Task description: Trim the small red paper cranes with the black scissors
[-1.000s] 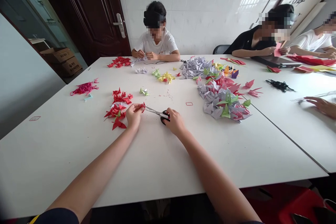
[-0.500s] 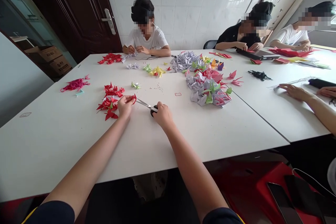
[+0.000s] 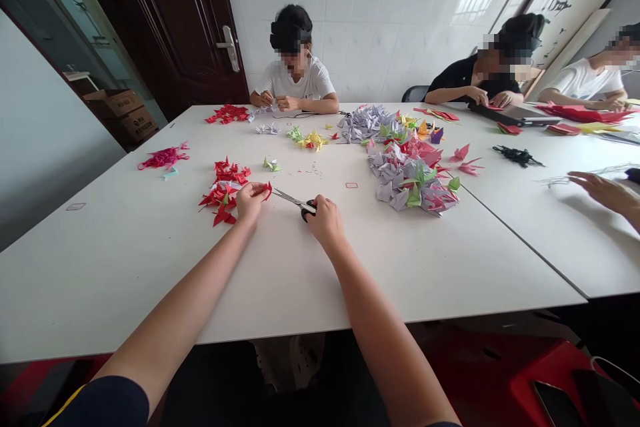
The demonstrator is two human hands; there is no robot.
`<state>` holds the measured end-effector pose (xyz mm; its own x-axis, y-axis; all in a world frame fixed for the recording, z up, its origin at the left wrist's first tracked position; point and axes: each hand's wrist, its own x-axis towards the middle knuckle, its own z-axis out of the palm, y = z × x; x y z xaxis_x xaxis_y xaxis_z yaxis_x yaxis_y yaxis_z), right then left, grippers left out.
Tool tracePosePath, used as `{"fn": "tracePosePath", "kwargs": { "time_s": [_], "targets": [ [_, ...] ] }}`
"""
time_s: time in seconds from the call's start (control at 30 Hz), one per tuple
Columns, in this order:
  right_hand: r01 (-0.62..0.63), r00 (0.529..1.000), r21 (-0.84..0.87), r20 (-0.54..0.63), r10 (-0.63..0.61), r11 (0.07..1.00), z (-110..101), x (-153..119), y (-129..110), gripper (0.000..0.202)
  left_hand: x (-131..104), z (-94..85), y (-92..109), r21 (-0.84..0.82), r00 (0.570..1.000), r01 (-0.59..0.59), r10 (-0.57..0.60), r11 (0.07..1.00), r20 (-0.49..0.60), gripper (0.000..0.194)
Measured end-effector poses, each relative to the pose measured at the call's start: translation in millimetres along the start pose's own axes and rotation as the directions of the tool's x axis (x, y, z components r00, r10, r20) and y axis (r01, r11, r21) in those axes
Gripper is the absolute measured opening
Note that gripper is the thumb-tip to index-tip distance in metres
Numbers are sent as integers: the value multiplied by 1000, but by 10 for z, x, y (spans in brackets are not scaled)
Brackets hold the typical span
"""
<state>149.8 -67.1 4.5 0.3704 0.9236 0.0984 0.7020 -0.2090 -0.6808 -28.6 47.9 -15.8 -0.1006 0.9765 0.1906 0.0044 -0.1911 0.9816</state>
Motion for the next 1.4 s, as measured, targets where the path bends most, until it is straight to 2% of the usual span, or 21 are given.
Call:
{"fn": "tracePosePath", "kwargs": {
  "time_s": [0.2,0.3,0.53,0.63,0.77,0.93,1.07,1.23,1.4],
  "targets": [
    [96,978,147,-196,-66,985,-49,58,79,20,42,-26,-22,34,999,19,-21,999,43,15],
    [100,974,184,-219,-58,978,-53,103,128,22,50,-18,-13,44,998,-11,8,999,67,13],
    [40,997,277,-71,-21,960,22,166,175,25,43,1,-4,36,994,-35,31,999,107,13],
    [30,998,307,-69,-9,951,82,162,181,24,35,-2,-4,36,992,-36,31,999,126,12],
    [21,998,368,-66,4,929,116,181,218,28,28,-16,6,57,995,-35,29,998,100,13],
    [12,1000,411,16,-20,912,104,371,334,34,12,-27,11,32,997,-48,46,998,65,14],
    [58,996,435,32,-80,898,110,542,427,37,-2,-25,11,9,997,-26,26,1000,79,16],
    [41,993,554,73,-97,831,102,572,490,38,-8,-19,16,10,999,-23,22,1000,46,16],
    [57,994,406,66,-92,912,81,556,477,40,-16,-13,22,15,999,-27,26,1000,32,13]
  ]
}}
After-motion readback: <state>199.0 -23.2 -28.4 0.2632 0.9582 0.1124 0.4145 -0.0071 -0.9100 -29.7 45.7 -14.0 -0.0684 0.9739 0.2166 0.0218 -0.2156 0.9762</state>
